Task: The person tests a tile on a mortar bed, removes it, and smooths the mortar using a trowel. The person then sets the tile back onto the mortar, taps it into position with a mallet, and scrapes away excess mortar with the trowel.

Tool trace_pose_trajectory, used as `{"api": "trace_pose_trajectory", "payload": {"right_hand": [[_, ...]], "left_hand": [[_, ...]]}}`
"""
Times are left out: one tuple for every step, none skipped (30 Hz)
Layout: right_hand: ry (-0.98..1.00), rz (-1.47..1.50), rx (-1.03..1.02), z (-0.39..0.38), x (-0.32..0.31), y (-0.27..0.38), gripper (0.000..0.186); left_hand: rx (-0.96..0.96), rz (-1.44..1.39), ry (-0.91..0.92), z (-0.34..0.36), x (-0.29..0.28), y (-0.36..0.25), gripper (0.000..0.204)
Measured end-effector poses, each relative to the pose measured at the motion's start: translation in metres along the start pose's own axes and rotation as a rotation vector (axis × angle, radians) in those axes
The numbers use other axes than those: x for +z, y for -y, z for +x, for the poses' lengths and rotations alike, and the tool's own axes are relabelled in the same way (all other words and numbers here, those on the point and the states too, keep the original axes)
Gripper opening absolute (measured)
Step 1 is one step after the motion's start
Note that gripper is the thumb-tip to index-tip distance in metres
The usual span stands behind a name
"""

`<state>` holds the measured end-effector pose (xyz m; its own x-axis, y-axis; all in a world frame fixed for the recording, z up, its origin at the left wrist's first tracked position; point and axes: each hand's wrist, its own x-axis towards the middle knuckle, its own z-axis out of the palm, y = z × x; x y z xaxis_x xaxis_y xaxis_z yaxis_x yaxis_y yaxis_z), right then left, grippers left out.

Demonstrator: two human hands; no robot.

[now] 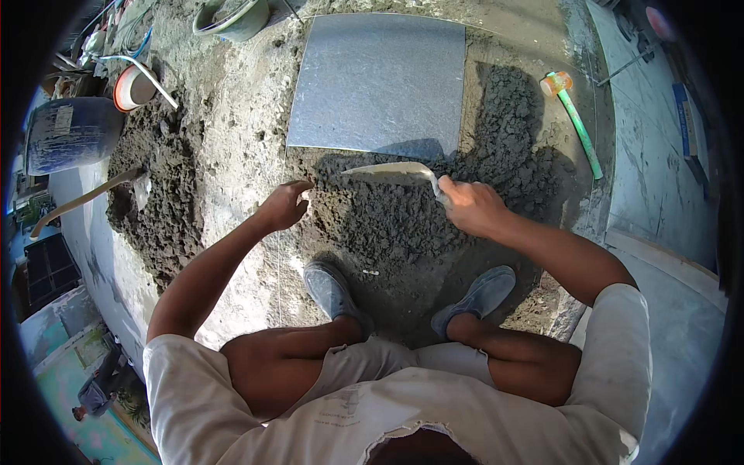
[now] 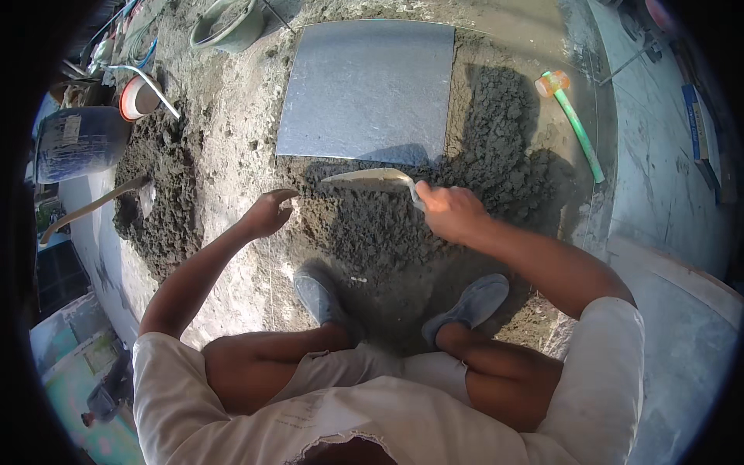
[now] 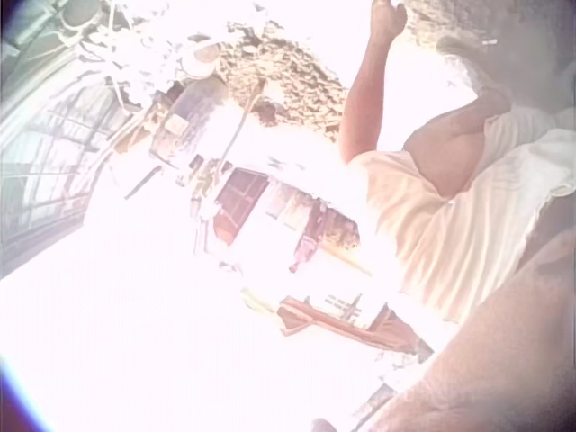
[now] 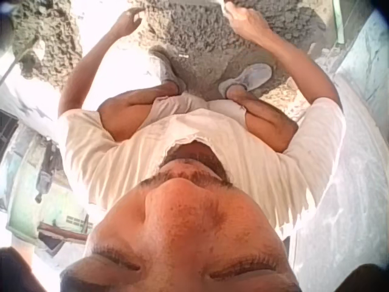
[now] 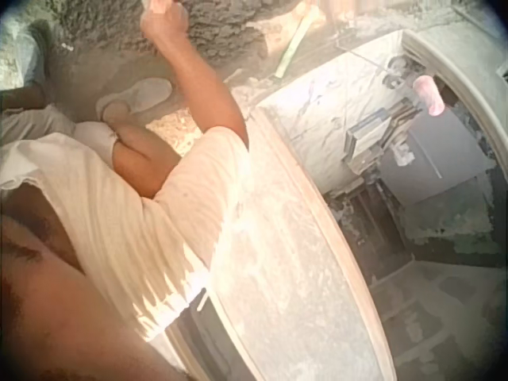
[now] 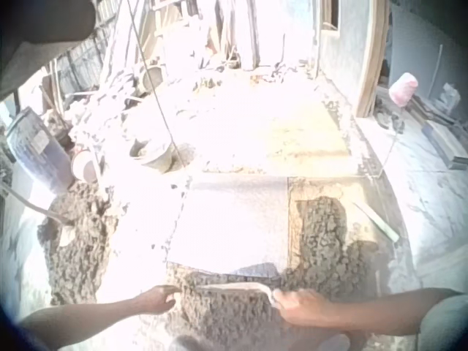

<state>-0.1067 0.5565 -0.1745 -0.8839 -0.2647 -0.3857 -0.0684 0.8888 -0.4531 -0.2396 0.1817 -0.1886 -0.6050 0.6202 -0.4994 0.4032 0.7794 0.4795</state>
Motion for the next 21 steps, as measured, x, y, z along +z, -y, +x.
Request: {"api": "trace_pose_trajectory", "payload": {"right_hand": [[0.013,-0.016,-0.007,0.008,0.012,0.000,0.027],[-0.111,-0.099,-0.005,0.016,0.021,0.001,0.024],[-0.233,-0.181,-0.003,0.023,0.028,0.002,0.021],[-0.269,-0.240,-0.002,0.023,0.035,0.006,0.018],[-0.255,-0.253,0.000,0.025,0.040,0.008,0.018],[-0.217,-0.276,0.072,0.027,0.045,0.011,0.018],[-0.181,-0.304,0.159,0.025,0.049,0.015,0.018],[-0.119,-0.296,0.239,0.029,0.051,0.017,0.018],[-0.115,-0.337,0.271,0.034,0.058,0.018,0.016],[-0.122,-0.396,0.214,0.034,0.068,0.016,0.016],[-0.181,-0.418,0.171,0.035,0.079,0.017,0.019],[-0.248,-0.474,0.154,0.031,0.096,0.016,0.021],[-0.216,-0.414,0.149,0.023,0.105,0.018,0.023],[-0.112,-0.405,0.181,0.015,0.112,0.020,0.024],[-0.121,-0.420,0.203,0.005,0.115,0.018,0.024],[-0.122,-0.373,0.178,-0.002,0.116,0.016,0.025],[-0.120,-0.329,0.181,-0.011,0.111,0.011,0.025],[-0.075,-0.300,0.244,-0.015,0.105,0.006,0.027],[-0.081,-0.306,0.261,-0.015,0.096,0.005,0.027],[-0.098,-0.298,0.220,-0.014,0.087,0.001,0.028],[-0.116,-0.289,0.179,-0.013,0.082,-0.002,0.028]], "left_hand": [[0.011,-0.078,-0.049,-0.005,0.006,0.006,0.041],[0.064,-0.025,-0.128,-0.010,0.015,0.015,0.042],[0.057,-0.043,-0.138,-0.013,0.027,0.023,0.042],[0.017,-0.085,-0.172,-0.013,0.032,0.016,0.043],[-0.019,-0.127,-0.204,-0.013,0.038,0.011,0.043],[0.012,-0.151,-0.242,-0.012,0.045,0.013,0.042],[0.032,-0.173,-0.234,-0.014,0.051,0.013,0.042],[-0.020,-0.234,-0.259,-0.012,0.055,0.013,0.042],[-0.065,-0.297,-0.275,-0.009,0.058,0.010,0.042],[-0.093,-0.340,-0.271,-0.009,0.059,0.008,0.042],[-0.124,-0.378,-0.264,-0.013,0.058,0.008,0.043],[-0.120,-0.451,-0.271,-0.009,0.061,0.008,0.043],[-0.132,-0.516,-0.282,-0.012,0.065,0.013,0.043],[-0.096,-0.511,-0.323,-0.014,0.076,0.029,0.043],[-0.066,-0.504,-0.372,-0.013,0.090,0.049,0.043],[0.040,-0.430,-0.457,-0.012,0.103,0.069,0.044],[0.167,-0.365,-0.527,0.002,0.097,0.052,0.044],[-0.095,-0.569,-0.334,-0.002,0.087,0.038,0.044],[-0.120,-0.567,-0.318,-0.003,0.087,0.036,0.044],[-0.110,-0.633,-0.331,-0.002,0.087,0.034,0.043],[-0.101,-0.698,-0.343,-0.001,0.087,0.031,0.043]]}}
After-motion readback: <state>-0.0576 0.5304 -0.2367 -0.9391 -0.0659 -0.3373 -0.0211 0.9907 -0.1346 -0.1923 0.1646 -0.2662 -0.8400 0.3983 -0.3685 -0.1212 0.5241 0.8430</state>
